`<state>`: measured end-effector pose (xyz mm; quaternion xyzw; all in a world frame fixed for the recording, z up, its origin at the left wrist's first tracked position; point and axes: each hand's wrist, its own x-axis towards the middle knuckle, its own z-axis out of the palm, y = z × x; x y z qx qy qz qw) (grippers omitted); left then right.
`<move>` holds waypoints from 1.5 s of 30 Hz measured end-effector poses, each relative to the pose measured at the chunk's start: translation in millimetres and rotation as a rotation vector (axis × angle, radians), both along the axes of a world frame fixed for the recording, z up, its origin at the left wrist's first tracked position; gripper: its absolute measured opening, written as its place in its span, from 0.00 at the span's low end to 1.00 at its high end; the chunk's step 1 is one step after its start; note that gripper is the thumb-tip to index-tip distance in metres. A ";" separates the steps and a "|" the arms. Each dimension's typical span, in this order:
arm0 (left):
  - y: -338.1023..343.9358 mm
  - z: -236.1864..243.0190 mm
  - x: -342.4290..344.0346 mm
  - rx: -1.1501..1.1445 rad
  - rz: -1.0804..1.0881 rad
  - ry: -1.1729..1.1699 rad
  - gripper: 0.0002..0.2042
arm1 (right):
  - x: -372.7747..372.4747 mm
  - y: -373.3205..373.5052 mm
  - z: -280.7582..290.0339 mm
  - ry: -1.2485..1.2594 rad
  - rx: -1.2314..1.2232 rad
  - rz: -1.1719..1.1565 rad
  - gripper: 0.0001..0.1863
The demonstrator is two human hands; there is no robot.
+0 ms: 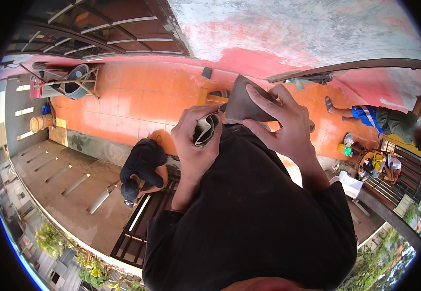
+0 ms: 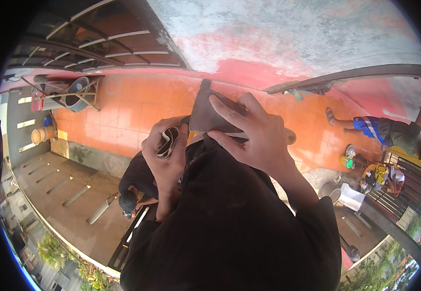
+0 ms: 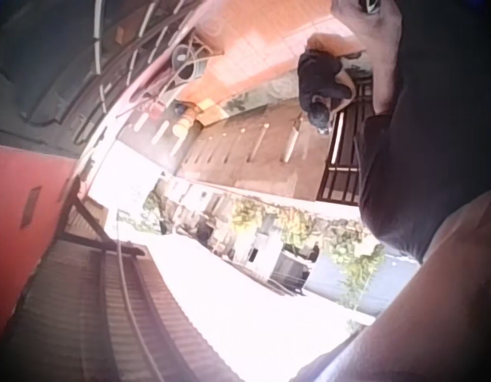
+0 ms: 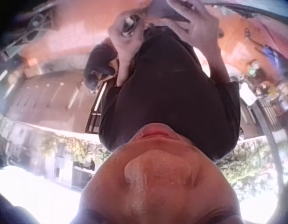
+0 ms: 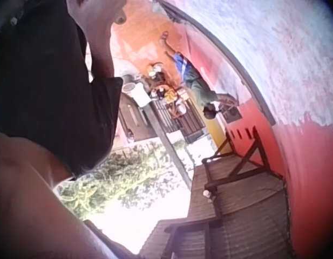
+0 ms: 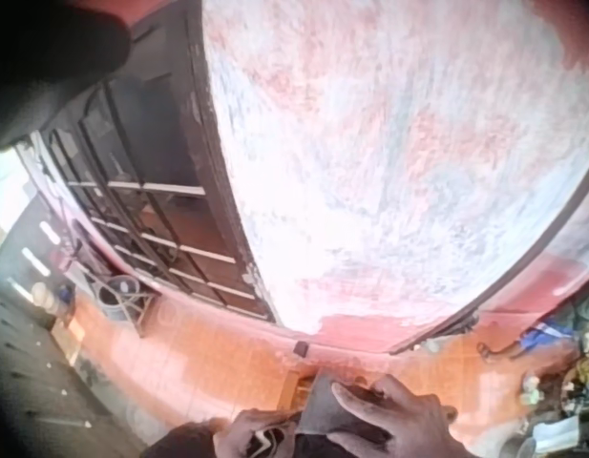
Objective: The person sharpens a metal scraper using a sharpening stone. They hold the stone in one hand and the scraper in the other, rubbing the blade against the stone to hone the edge. The person stands on a chair to reach the work area.
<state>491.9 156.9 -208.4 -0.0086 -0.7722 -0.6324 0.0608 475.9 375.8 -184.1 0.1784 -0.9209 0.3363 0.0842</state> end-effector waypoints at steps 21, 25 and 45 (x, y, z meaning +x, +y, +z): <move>19.8 -6.5 -16.4 -0.115 -0.089 0.043 0.17 | -19.4 29.6 6.4 -0.013 0.076 -0.020 0.35; 25.7 -9.1 -21.3 -0.144 -0.099 0.116 0.12 | -16.2 38.2 5.2 -0.117 0.149 0.021 0.35; 24.4 -27.8 -30.0 -0.137 -0.208 0.111 0.08 | 3.0 59.6 -19.4 -0.920 -0.520 0.136 0.29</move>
